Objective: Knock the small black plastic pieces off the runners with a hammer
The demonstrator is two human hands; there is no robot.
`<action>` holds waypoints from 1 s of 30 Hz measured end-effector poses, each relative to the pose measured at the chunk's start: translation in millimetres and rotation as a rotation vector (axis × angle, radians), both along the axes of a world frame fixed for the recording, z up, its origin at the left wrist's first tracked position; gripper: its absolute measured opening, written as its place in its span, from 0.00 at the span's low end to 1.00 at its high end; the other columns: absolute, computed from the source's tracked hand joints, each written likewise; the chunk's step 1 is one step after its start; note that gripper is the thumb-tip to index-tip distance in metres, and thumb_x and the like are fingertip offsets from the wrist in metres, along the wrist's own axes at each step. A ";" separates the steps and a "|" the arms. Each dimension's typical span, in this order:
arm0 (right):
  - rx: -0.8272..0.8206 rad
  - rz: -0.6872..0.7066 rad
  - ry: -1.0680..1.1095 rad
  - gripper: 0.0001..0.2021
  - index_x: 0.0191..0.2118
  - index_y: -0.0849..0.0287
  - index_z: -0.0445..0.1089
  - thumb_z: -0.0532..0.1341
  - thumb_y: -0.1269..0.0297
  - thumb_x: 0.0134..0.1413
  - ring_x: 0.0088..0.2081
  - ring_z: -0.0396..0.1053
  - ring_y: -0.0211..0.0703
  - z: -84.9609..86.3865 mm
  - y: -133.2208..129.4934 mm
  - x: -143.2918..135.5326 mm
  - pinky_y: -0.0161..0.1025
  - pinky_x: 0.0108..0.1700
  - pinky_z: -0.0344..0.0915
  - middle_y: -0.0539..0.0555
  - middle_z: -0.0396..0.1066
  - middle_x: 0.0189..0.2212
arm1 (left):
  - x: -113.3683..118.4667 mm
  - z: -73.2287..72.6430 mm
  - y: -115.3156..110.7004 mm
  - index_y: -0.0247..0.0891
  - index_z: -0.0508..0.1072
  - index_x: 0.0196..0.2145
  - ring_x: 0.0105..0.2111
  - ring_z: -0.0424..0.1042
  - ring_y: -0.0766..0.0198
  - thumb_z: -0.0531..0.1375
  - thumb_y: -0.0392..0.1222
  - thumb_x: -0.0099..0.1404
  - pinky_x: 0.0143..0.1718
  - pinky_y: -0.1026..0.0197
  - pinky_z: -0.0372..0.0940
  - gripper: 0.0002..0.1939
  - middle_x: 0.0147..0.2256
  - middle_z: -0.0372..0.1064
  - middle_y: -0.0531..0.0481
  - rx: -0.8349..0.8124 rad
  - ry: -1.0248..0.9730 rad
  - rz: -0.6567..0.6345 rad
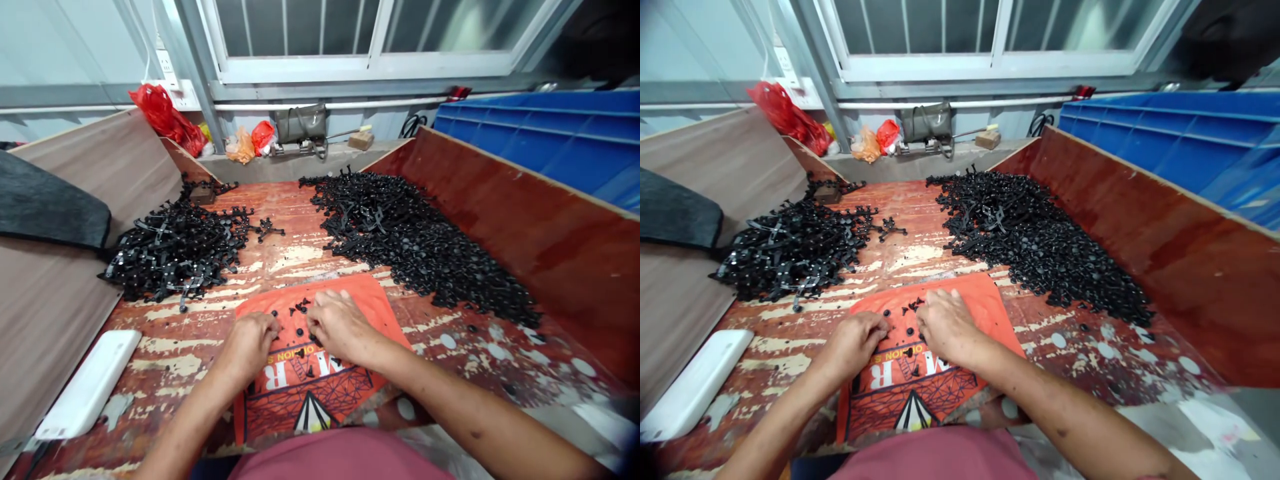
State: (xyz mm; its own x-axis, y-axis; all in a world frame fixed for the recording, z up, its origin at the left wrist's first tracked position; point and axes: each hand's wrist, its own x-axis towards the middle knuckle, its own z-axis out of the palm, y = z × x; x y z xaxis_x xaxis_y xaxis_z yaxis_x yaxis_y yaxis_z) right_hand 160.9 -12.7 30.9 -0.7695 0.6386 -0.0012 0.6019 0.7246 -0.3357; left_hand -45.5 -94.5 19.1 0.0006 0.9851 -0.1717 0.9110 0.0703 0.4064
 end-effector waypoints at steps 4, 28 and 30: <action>0.045 0.001 0.038 0.06 0.37 0.55 0.75 0.61 0.71 0.60 0.42 0.65 0.45 3.3 16.8 1.0 0.43 0.46 0.51 0.53 0.73 0.37 | 0.1 8.9 5.1 0.38 0.76 0.32 0.36 0.71 0.56 0.55 0.32 0.65 0.41 0.58 0.61 0.10 0.33 0.73 0.45 0.100 0.141 0.014; 0.011 0.004 0.163 0.08 0.41 0.54 0.77 0.60 0.70 0.63 0.42 0.70 0.43 27.3 26.6 10.2 0.41 0.47 0.59 0.51 0.77 0.39 | -0.2 32.6 47.2 0.37 0.77 0.34 0.41 0.71 0.53 0.55 0.42 0.67 0.46 0.52 0.60 0.11 0.37 0.76 0.43 0.193 0.136 0.071; -0.020 -0.068 0.272 0.11 0.44 0.52 0.76 0.56 0.68 0.67 0.44 0.71 0.44 40.3 26.0 26.5 0.43 0.49 0.61 0.52 0.76 0.42 | -7.8 36.8 34.5 0.39 0.77 0.40 0.42 0.71 0.57 0.55 0.45 0.69 0.45 0.56 0.63 0.12 0.39 0.76 0.48 0.213 -0.034 0.118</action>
State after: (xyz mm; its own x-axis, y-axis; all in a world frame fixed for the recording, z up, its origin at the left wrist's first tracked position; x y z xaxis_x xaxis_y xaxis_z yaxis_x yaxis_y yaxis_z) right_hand 187.4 13.2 71.3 -0.6988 0.6905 0.1867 0.5343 0.6775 -0.5055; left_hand -53.3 -59.9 55.9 -0.1147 0.9927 0.0380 0.8870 0.0852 0.4538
